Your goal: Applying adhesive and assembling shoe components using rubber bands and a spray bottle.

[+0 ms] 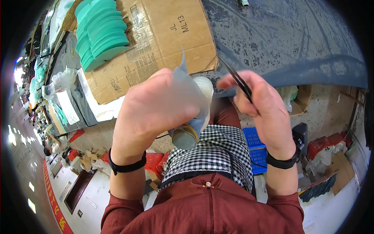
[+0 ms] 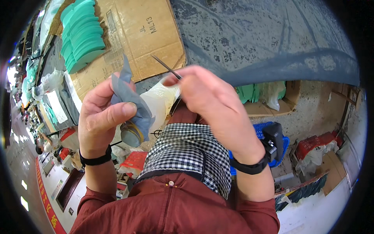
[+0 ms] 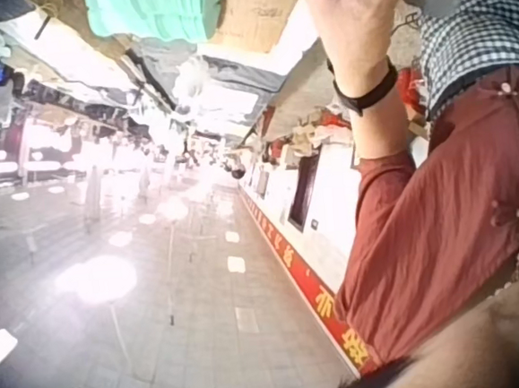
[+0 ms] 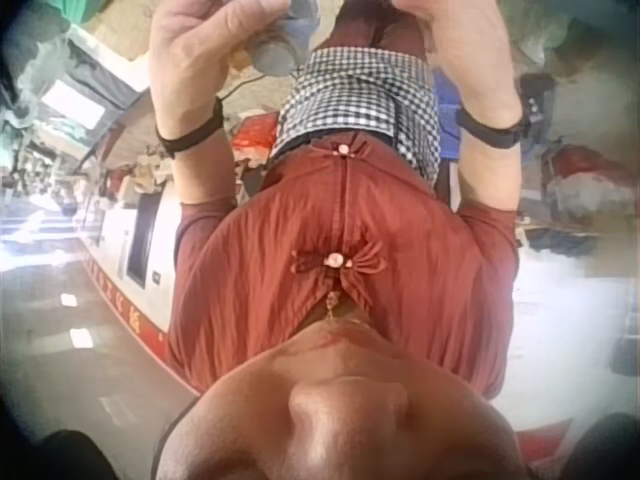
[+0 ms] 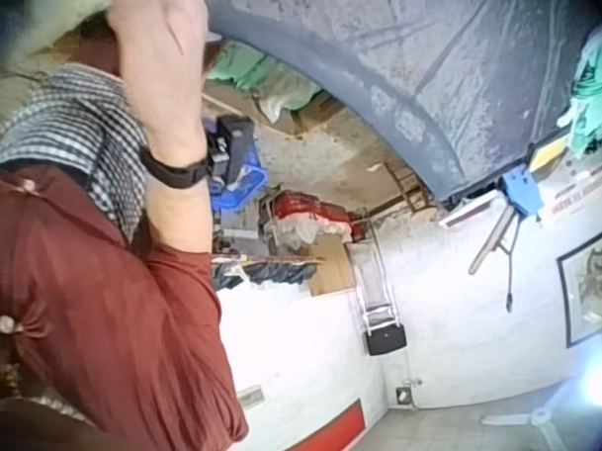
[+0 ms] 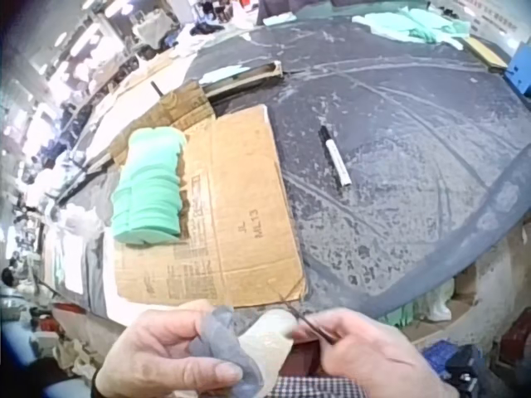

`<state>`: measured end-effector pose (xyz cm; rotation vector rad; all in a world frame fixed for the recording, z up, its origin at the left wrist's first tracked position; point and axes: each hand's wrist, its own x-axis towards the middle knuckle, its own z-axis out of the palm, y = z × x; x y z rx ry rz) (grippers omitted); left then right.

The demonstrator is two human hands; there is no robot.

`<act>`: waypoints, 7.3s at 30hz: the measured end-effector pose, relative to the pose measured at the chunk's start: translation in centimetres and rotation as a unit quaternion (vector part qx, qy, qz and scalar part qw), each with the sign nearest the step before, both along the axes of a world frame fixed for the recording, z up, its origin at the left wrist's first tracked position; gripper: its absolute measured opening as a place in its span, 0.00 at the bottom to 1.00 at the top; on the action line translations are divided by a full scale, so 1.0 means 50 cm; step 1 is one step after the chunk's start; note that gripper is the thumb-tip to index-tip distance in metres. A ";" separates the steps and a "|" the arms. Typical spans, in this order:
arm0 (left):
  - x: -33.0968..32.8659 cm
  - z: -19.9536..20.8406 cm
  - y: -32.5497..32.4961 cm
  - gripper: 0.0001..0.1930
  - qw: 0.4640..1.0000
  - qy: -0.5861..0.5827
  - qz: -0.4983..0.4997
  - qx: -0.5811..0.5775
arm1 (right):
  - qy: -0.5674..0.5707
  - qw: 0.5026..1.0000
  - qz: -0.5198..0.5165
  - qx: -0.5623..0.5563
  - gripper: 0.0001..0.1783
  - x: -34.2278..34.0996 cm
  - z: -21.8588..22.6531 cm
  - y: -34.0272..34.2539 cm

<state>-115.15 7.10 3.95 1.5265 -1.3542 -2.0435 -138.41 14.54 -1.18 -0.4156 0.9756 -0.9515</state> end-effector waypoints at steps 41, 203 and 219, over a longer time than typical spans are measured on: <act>-0.035 -0.024 -0.012 0.12 0.989 0.049 0.080 0.111 | 0.076 0.970 0.231 0.004 0.19 -0.018 0.029 -0.005; 0.004 -0.018 0.226 0.34 0.973 0.133 0.163 -0.093 | -0.005 0.994 -0.059 -0.094 0.05 0.139 -0.003 0.076; 0.043 -0.016 0.230 0.42 0.975 0.124 0.115 -0.143 | 0.209 0.958 0.095 -0.174 0.07 0.105 0.078 0.099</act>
